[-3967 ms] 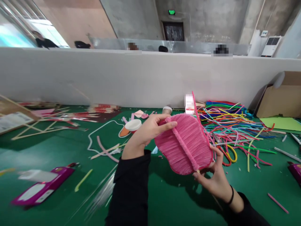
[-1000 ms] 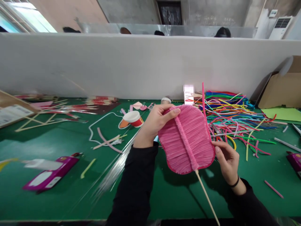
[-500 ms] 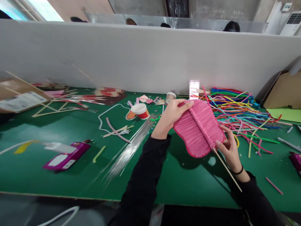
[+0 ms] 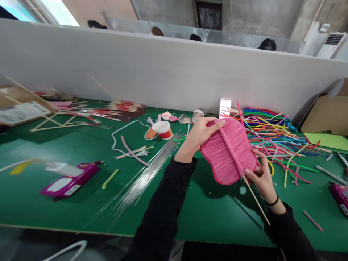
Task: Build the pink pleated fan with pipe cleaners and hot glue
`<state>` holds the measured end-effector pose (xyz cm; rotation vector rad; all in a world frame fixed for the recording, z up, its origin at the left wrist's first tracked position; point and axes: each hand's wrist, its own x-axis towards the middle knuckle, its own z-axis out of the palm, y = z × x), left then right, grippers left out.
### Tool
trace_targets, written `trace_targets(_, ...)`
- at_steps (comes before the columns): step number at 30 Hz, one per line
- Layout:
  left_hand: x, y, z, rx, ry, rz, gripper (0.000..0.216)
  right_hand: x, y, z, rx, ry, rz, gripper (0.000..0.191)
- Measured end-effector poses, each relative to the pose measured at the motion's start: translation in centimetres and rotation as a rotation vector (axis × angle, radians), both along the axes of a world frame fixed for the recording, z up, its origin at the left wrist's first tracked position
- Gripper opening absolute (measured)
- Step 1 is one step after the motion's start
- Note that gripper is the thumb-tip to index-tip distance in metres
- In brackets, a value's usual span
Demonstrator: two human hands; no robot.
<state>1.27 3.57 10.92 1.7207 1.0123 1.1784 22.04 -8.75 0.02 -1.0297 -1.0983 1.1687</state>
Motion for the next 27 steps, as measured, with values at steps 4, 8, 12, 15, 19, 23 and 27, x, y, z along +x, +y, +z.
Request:
trace_targets(4,0.0,0.0,0.0,-0.027,-0.04,-0.002,0.041,0.0,-0.1,0.2,0.003,0.001,0.001,0.083)
trace_targets(8,0.0,0.1,-0.1,-0.039,-0.078,-0.014,0.041,0.0,-0.3,0.3,0.0,0.006,-0.003,0.085)
trace_targets(12,-0.1,0.1,0.1,-0.023,-0.083,-0.023,0.039,0.0,-0.2,0.2,-0.009,0.014,-0.018,0.086)
trace_targets(15,-0.1,0.0,0.3,-0.019,-0.087,-0.02,0.041,0.0,-0.2,-0.1,0.013,0.019,-0.003,0.083)
trace_targets(19,-0.2,-0.2,0.4,-0.028,-0.098,-0.035,0.045,0.0,-0.3,-0.6,0.093,-0.015,-0.015,0.074)
trace_targets(23,-0.5,-0.1,0.5,0.025,-0.063,-0.045,0.044,0.3,-0.3,-0.9,0.222,-0.156,-0.135,0.051)
trace_targets(27,-0.7,-0.3,0.7,0.059,-0.035,-0.065,0.042,1.0,0.1,-0.5,0.331,-0.225,-0.295,0.024)
